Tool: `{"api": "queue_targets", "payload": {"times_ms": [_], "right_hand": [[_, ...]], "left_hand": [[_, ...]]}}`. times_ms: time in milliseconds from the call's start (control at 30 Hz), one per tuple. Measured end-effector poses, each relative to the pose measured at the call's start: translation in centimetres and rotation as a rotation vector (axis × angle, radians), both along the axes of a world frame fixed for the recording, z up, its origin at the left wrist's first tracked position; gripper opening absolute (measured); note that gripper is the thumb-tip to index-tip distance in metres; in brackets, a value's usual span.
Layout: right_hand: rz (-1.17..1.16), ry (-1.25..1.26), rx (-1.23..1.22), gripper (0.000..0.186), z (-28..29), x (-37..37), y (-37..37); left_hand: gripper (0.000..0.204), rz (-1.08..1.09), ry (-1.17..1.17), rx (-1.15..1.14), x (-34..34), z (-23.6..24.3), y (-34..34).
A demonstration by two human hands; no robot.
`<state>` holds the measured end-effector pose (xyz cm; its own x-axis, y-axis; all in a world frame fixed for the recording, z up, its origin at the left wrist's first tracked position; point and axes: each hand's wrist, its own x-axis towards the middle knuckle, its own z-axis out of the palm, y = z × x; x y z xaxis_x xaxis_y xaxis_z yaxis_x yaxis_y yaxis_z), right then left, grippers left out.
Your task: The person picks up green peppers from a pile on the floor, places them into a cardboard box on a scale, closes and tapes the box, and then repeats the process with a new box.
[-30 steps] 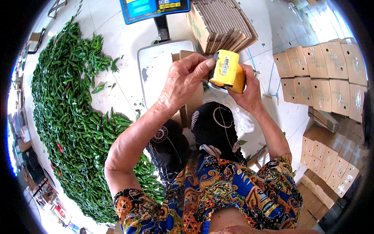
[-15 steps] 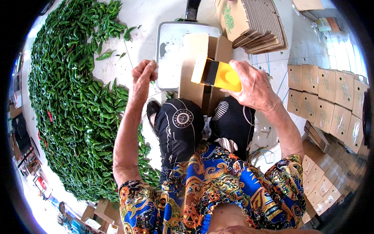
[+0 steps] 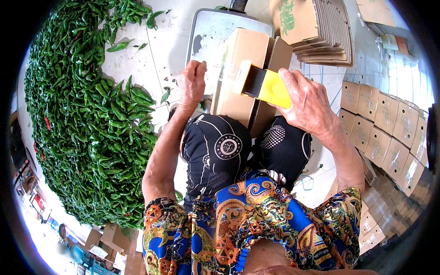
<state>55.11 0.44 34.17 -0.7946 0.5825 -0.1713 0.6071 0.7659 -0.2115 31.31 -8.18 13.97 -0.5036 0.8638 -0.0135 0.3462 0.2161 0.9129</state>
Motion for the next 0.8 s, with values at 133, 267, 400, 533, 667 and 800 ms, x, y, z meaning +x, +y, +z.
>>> {"api": "queue_targets", "payload": {"times_ms": [133,267,400,533,667,800], "right_hand": [[-0.009,-0.010,-0.003,0.056,-0.1,0.0,0.1],[-0.010,0.065,-0.011,0.054,-0.6,0.4,0.3],[-0.054,0.032,-0.122,0.069,-0.8,0.9,0.4],[-0.060,0.053,-0.146,0.069,-1.0,1.1,0.4],[-0.046,0.145,-0.063,0.063,-1.1,1.2,0.5],[-0.043,0.158,-0.057,0.065,-1.0,1.4,0.4]], "left_hand": [[0.019,-0.141,0.065,-0.019,2.0,-1.1,0.6],[0.018,-0.355,0.244,-0.037,2.3,-1.9,1.4],[0.016,-0.421,0.249,-0.284,2.4,-3.4,1.3],[0.017,-0.473,0.172,-0.351,2.2,-4.0,1.0],[0.012,-0.304,0.269,-0.046,1.0,-1.0,4.3],[0.039,-0.380,0.327,0.443,1.8,4.3,10.8]]}}
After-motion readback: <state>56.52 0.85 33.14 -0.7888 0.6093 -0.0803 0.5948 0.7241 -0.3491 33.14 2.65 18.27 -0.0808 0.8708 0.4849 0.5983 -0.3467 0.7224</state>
